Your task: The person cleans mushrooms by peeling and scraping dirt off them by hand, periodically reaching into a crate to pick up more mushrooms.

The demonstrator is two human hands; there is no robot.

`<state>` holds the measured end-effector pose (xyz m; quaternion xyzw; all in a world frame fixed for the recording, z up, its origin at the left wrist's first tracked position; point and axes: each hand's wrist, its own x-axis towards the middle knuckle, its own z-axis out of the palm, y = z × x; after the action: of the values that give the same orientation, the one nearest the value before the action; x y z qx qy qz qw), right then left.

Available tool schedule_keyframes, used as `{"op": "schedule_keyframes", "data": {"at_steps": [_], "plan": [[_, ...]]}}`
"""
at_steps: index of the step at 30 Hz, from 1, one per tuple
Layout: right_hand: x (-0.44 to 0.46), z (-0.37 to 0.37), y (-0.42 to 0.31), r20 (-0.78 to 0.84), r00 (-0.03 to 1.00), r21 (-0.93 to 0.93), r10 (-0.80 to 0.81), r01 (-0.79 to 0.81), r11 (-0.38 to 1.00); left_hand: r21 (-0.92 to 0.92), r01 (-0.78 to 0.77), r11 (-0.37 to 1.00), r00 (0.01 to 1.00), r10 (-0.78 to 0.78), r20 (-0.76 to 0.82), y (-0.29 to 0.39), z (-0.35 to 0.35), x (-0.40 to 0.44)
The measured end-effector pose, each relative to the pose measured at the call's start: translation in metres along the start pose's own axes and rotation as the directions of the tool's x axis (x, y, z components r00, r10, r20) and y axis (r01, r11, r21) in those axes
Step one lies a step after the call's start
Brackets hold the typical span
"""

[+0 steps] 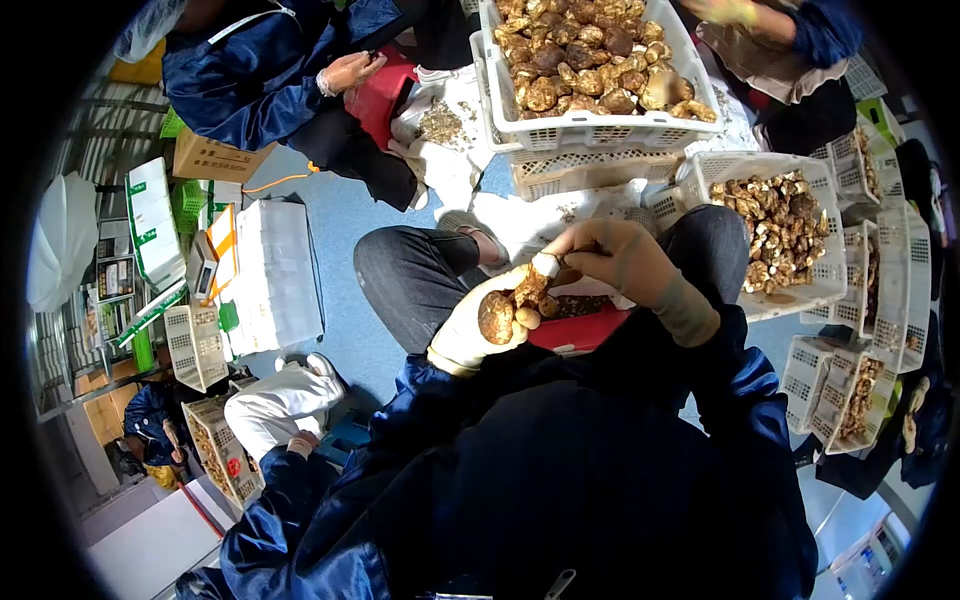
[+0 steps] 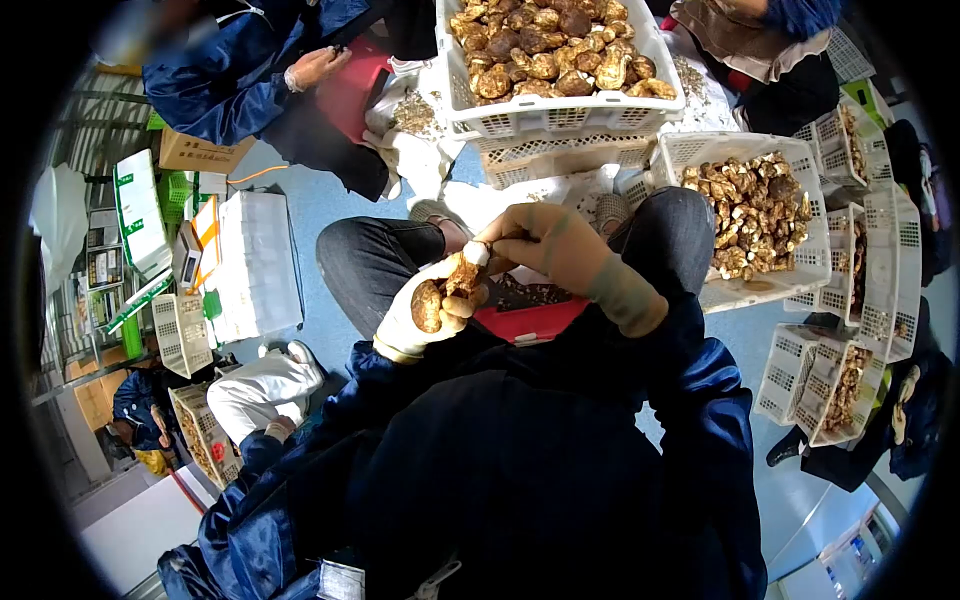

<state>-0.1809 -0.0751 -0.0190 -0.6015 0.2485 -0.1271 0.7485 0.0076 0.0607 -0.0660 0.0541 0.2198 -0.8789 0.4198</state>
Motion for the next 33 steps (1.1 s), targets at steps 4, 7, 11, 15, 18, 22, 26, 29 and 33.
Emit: {"op": "schedule_keyframes", "data": {"at_steps": [4,7,11,15,18,22,26,29,33], "plan": [[-0.002,0.003,0.000,0.008,0.991,-0.091,-0.133,0.134,0.987,-0.025,-0.031,0.999,0.997,0.029,-0.076,-0.006,0.008,-0.001],[0.002,0.002,0.006,0.030,0.951,-0.178,-0.307,0.307,0.935,-0.045,-0.029,0.999,0.998,0.026,-0.060,-0.006,0.008,-0.002],[0.000,-0.003,-0.004,-0.081,0.978,-0.319,-0.191,0.156,0.935,0.371,-0.127,0.920,0.983,0.168,-0.080,-0.009,0.011,0.000],[0.001,-0.012,-0.007,-0.283,0.946,-0.450,-0.155,0.012,0.893,0.604,-0.357,0.712,0.899,0.439,0.014,0.010,0.011,0.002],[0.000,-0.014,-0.002,-0.377,0.918,-0.413,-0.127,-0.044,0.910,0.697,-0.430,0.573,0.851,0.515,0.102,0.030,0.008,-0.009],[0.002,-0.014,0.022,-0.454,0.873,-0.239,-0.179,0.074,0.968,0.782,-0.407,0.471,0.812,0.578,0.074,0.030,0.008,-0.015],[-0.005,-0.010,0.033,-0.515,0.857,0.046,-0.008,0.037,0.998,0.802,-0.432,0.413,0.817,0.556,0.154,0.013,-0.002,0.007],[-0.009,0.008,0.057,-0.519,0.845,-0.042,-0.130,0.127,0.991,0.882,-0.403,0.242,0.749,0.642,0.166,-0.003,-0.006,0.017],[-0.015,0.026,0.057,-0.404,0.854,-0.194,-0.328,0.270,0.943,0.949,-0.310,0.064,0.745,0.637,0.200,-0.008,0.000,0.016]]}}
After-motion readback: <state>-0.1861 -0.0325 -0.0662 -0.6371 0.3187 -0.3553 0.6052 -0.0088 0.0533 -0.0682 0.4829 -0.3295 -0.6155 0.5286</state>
